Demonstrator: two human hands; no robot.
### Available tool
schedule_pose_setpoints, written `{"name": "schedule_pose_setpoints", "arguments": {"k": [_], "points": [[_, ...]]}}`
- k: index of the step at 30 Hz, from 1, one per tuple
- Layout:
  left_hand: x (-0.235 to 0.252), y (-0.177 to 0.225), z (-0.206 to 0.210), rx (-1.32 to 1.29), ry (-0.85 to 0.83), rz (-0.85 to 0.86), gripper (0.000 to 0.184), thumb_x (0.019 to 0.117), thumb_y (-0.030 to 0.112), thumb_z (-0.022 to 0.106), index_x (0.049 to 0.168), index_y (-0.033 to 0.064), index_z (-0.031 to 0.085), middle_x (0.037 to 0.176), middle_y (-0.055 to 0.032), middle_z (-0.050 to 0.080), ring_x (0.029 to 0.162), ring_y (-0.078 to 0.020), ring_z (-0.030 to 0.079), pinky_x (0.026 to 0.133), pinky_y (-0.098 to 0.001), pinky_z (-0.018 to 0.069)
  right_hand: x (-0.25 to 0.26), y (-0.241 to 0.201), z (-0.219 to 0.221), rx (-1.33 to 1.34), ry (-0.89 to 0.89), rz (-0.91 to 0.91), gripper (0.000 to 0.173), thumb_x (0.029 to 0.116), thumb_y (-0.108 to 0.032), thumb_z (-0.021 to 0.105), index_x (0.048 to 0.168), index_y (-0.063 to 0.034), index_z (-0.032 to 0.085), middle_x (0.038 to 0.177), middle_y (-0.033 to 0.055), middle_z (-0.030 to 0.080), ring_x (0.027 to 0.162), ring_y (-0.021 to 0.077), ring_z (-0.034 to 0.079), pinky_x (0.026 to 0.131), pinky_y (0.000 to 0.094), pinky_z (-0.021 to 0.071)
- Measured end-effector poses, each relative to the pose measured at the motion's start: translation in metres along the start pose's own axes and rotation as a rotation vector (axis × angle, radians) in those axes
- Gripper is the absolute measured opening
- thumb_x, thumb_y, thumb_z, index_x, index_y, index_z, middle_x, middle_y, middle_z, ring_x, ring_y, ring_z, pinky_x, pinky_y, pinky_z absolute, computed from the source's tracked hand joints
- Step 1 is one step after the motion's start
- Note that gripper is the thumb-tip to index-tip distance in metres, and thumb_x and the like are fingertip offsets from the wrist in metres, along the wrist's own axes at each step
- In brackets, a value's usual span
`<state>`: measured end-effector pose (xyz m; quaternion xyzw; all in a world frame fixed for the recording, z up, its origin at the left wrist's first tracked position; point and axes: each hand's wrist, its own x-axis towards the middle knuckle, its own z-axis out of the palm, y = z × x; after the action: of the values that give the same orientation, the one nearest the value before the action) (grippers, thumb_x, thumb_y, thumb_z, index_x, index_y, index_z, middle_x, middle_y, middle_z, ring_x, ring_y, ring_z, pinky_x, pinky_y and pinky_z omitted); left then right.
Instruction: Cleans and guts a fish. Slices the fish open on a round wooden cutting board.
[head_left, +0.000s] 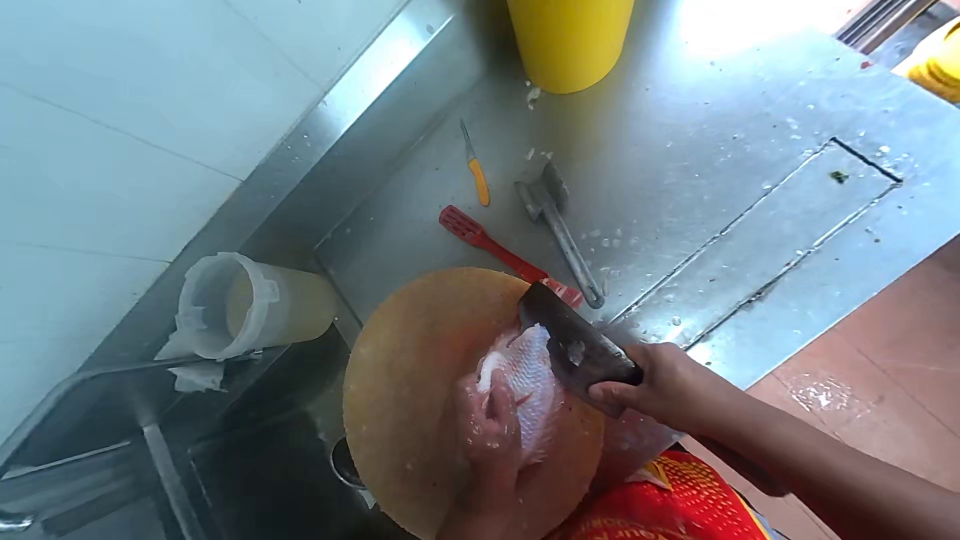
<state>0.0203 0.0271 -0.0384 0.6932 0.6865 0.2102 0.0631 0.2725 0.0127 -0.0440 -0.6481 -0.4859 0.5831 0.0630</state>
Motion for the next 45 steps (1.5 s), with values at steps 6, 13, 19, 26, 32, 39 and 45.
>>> {"name": "schedule_pose_setpoints", "arguments": {"k": [6, 13, 19, 26, 32, 39, 45], "points": [[0.003, 0.002, -0.003, 0.021, -0.051, -0.024, 0.034, 0.095, 0.03, 0.066, 0.103, -0.0034, 0.069, 0.085, -0.014, 0.071, 0.078, -0.0236, 0.071, 0.073, -0.0422, 0.0597, -0.045, 0.025, 0.017, -0.15, -0.093, 0.024, 0.056, 0.0874, -0.071, 0.067, 0.096, -0.016, 0.067, 0.079, -0.0002, 0.067, 0.076, 0.0154, 0.069, 0.07, 0.0431, 0.0592], [0.003, 0.001, -0.007, 0.077, -0.09, -0.069, 0.037, 0.0982, 0.037, 0.062, 0.104, 0.0009, 0.069, 0.081, -0.0107, 0.069, 0.074, -0.0221, 0.069, 0.07, -0.043, 0.0591, -0.044, 0.024, 0.037, -0.048, -0.065, 0.024, 0.057, 0.0859, -0.073, 0.067, 0.095, -0.0159, 0.066, 0.078, -0.0016, 0.067, 0.074, 0.0129, 0.068, 0.069, 0.0393, 0.0594], [0.004, 0.006, -0.008, 0.108, -0.067, -0.057, 0.036, 0.0976, 0.035, 0.062, 0.102, -0.0002, 0.069, 0.081, -0.0132, 0.069, 0.074, -0.0255, 0.07, 0.069, -0.0454, 0.0589, -0.076, 0.038, 0.052, -0.079, -0.265, 0.054, 0.064, 0.0843, -0.076, 0.066, 0.095, -0.0125, 0.065, 0.081, 0.0056, 0.067, 0.079, 0.0229, 0.069, 0.072, 0.05, 0.0587], [0.001, 0.002, -0.01, 0.087, -0.083, -0.081, 0.037, 0.0987, 0.037, 0.063, 0.104, 0.0003, 0.068, 0.081, -0.0125, 0.069, 0.074, -0.0248, 0.07, 0.069, -0.0461, 0.059, -0.089, 0.038, 0.069, -0.135, -0.253, 0.04, 0.064, 0.0874, -0.074, 0.063, 0.095, -0.0104, 0.065, 0.08, 0.0098, 0.067, 0.079, 0.0294, 0.07, 0.071, 0.0548, 0.0583], [0.0, -0.002, -0.008, 0.04, -0.048, -0.058, 0.036, 0.0991, 0.038, 0.062, 0.102, 0.0017, 0.067, 0.077, -0.0092, 0.067, 0.07, -0.0206, 0.067, 0.066, -0.0423, 0.058, -0.093, 0.044, 0.072, -0.187, -0.317, -0.003, 0.065, 0.0877, -0.076, 0.061, 0.095, -0.0111, 0.064, 0.078, 0.0089, 0.066, 0.078, 0.0287, 0.07, 0.071, 0.0536, 0.0578], [-0.012, -0.011, -0.014, -0.018, 0.061, 0.299, 0.032, 0.0976, 0.031, 0.065, 0.1, -0.001, 0.071, 0.086, -0.0115, 0.072, 0.079, -0.0203, 0.071, 0.075, -0.0372, 0.0611, -0.052, 0.048, 0.038, -0.062, -0.047, -0.055, 0.062, 0.0865, -0.075, 0.064, 0.096, -0.0147, 0.067, 0.077, 0.0017, 0.067, 0.073, 0.0176, 0.069, 0.068, 0.0453, 0.0594], [-0.014, -0.037, -0.017, -0.168, 0.138, 0.594, 0.029, 0.0945, 0.037, 0.071, 0.098, 0.0086, 0.068, 0.076, -0.0052, 0.064, 0.069, -0.0188, 0.064, 0.066, -0.0363, 0.0574, -0.021, 0.056, -0.001, -0.252, -0.031, -0.237, 0.06, 0.0884, -0.073, 0.063, 0.099, -0.0144, 0.068, 0.075, 0.0021, 0.066, 0.072, 0.0176, 0.068, 0.066, 0.045, 0.0582]]}}
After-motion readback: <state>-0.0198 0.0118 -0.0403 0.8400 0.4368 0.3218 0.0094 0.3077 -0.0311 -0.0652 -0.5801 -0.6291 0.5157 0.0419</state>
